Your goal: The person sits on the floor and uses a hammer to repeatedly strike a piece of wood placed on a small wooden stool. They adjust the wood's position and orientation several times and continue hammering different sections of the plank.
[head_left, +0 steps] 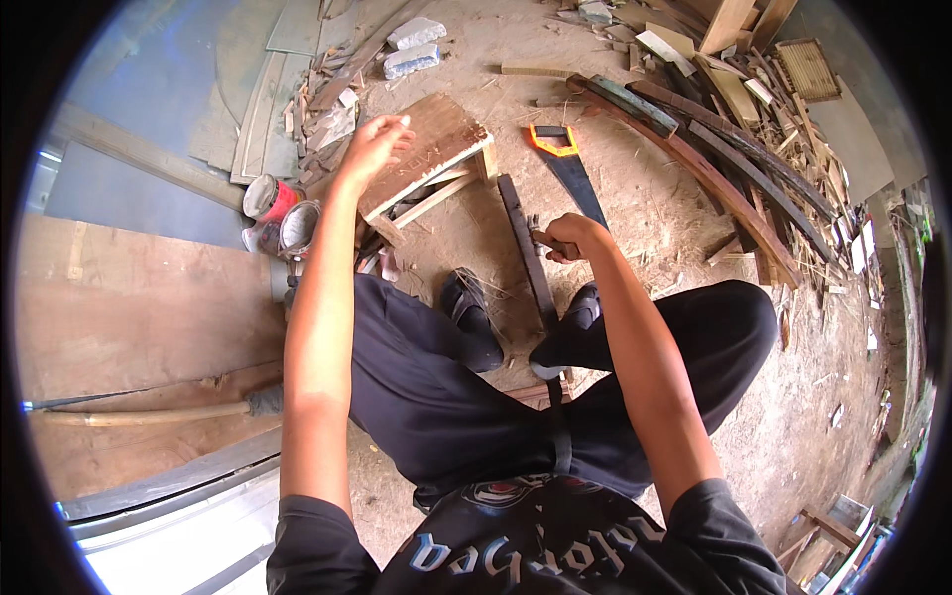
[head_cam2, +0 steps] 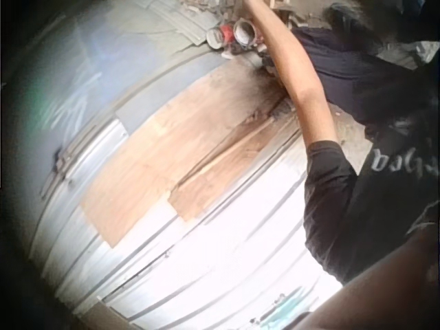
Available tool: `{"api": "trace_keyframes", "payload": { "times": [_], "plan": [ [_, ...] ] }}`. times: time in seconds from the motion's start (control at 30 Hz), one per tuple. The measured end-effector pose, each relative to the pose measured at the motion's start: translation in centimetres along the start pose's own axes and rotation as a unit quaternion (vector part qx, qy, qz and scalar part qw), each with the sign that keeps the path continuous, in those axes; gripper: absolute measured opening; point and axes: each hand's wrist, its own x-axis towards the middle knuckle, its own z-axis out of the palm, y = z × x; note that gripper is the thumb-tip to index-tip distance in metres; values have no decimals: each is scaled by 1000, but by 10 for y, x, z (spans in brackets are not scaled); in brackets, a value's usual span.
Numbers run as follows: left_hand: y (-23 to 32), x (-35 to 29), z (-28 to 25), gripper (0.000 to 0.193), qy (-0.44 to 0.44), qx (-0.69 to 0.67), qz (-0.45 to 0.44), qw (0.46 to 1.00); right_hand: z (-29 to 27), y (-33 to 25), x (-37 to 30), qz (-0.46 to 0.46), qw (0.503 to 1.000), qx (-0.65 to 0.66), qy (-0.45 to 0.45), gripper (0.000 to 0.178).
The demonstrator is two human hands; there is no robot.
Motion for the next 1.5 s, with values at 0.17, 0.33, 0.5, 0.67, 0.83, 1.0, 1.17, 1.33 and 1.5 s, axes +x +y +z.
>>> {"api": "trace_keyframes", "payload": {
  "times": [0.17, 0.33, 0.5, 0.67, 0.83, 1.0, 1.17, 1.33, 1.5],
  "plan": [
    [5, -7, 15, 51, -130, 98, -79, 983, -1, 1, -16, 24, 999, 40, -8, 3],
    [89, -13, 25, 52, -290, 395, 60, 870, -20, -11, 34, 143, 976, 121, -110, 26],
    [150, -49, 20, 45, -151, 309, 264, 901, -24, -39, 72, 192, 969, 60, -145, 33],
    [117, -42, 34, 41, -228, 290, 210, 905, -12, -76, 85, 272, 951, -13, -143, 34],
    [84, -25, 53, 47, -269, 285, 134, 910, -11, -107, 112, 305, 934, -105, -157, 47],
    [86, -23, 49, 48, -255, 261, 131, 922, -14, -138, 126, 327, 904, -127, -245, 63],
    [56, 5, 73, 38, -274, 278, 151, 908, -31, -140, 123, 280, 916, -136, -254, 72],
    [-38, 57, 113, 46, -342, 561, -32, 753, -45, -117, 97, 212, 947, -137, -200, 42],
    [-142, 12, 204, 96, -209, 59, -378, 900, -96, -50, 62, 71, 985, -33, -153, 29]
  ]
}}
